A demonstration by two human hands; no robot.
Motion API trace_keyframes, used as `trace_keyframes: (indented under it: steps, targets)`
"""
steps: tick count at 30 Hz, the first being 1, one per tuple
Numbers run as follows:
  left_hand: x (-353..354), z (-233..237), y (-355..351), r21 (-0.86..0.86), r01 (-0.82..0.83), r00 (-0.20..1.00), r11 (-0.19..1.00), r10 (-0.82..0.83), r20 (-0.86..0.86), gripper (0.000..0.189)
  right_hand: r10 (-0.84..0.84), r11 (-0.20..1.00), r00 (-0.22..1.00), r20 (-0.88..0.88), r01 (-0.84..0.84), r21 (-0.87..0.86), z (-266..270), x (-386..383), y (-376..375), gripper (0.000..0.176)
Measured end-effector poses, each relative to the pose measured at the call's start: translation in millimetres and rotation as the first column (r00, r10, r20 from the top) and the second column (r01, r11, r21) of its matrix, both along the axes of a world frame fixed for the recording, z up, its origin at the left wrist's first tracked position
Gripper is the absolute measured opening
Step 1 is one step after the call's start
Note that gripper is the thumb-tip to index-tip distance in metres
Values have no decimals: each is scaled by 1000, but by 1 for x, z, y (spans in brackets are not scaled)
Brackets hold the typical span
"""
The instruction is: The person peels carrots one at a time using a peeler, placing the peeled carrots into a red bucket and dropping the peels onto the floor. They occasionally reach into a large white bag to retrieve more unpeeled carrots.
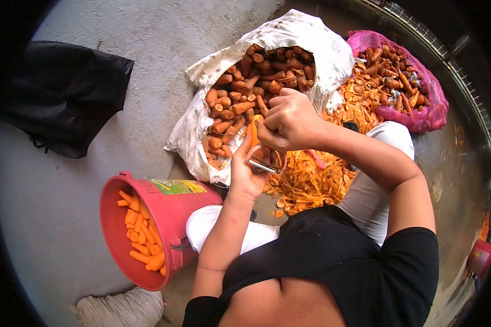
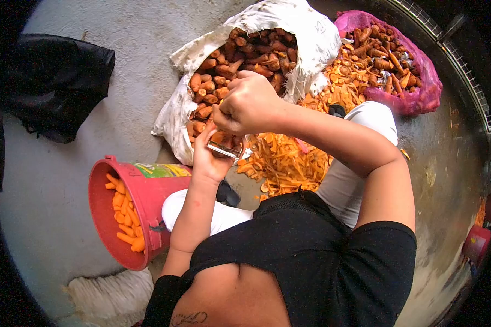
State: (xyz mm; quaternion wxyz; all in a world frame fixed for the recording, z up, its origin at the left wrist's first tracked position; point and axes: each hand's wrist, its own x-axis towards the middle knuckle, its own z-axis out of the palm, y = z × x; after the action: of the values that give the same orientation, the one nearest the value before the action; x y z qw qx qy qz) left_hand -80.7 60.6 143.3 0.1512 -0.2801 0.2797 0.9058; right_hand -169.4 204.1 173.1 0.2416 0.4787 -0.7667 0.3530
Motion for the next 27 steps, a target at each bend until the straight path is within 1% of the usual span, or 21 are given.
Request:
trace_keyframes:
  steps: [2, 5, 8, 9, 11, 12, 15, 16, 17, 18, 19, 22, 23, 25, 26, 27]
  targets:
    - [1, 7, 3, -7, -17, 1000, 1000, 17, 8, 31, 20, 1000, 1000, -10, -20, -18, 0, -2, 0, 37]
    - [1, -9, -9, 81, 24, 994, 996, -15, -106, 31, 21, 1000, 999, 28, -20, -21, 0, -2, -1, 36]
    - [5, 21, 9, -79, -39, 998, 996, 35, -53, 31, -33, 999, 985, 167, 31, 14, -5, -6, 1, 33]
    - [9, 17, 8, -61, 32, 993, 998, -39, -114, 31, -133, 991, 984, 122, 130, 35, -8, -16, 3, 30]
    - [18, 3, 2, -38, 181, 954, 983, -185, -236, 31, -180, 984, 977, 112, 179, 24, -13, -37, 11, 29]
    - [18, 4, 7, -111, 130, 972, 985, -149, -180, 33, -200, 979, 979, 25, 198, 54, -14, -38, 11, 30]
    - [17, 4, 2, -111, 171, 953, 979, -193, -235, 35, -236, 968, 963, 128, 221, 119, -27, -54, 14, 40]
    - [18, 8, 2, -98, 206, 939, 974, -225, -260, 36, -339, 934, 930, 144, 314, 171, -26, -65, 18, 41]
    - [18, 12, 3, -84, 243, 923, 966, -257, -285, 37, -447, 865, 894, -31, 442, 237, -24, -76, 26, 40]
    - [19, 15, 4, -71, 280, 906, 957, -288, -311, 38, -522, 827, 852, -34, 515, 223, -19, -83, 35, 39]
    - [18, 15, 3, -75, 279, 912, 957, -289, -291, 39, -593, 783, 805, -35, 586, 208, -16, -87, 42, 39]
    - [15, 15, 0, -59, 243, 940, 968, -250, -231, 41, -651, 743, 759, 15, 633, 218, -10, -90, 42, 40]
    - [11, 16, 0, -41, 217, 952, 975, -221, -210, 40, -600, 797, 788, 136, 572, 195, -10, -86, 39, 39]
    - [6, 13, -1, -17, 176, 970, 984, -176, -170, 37, -463, 883, 805, 371, 453, 120, -3, -61, 27, 38]
    - [5, 4, -4, -11, 160, 976, 987, -160, -151, 36, -373, 927, 847, 379, 359, 108, -1, -52, 23, 39]
    - [4, -4, -6, -4, 143, 981, 990, -142, -134, 35, -331, 944, 804, 495, 280, 177, 9, -41, 19, 37]
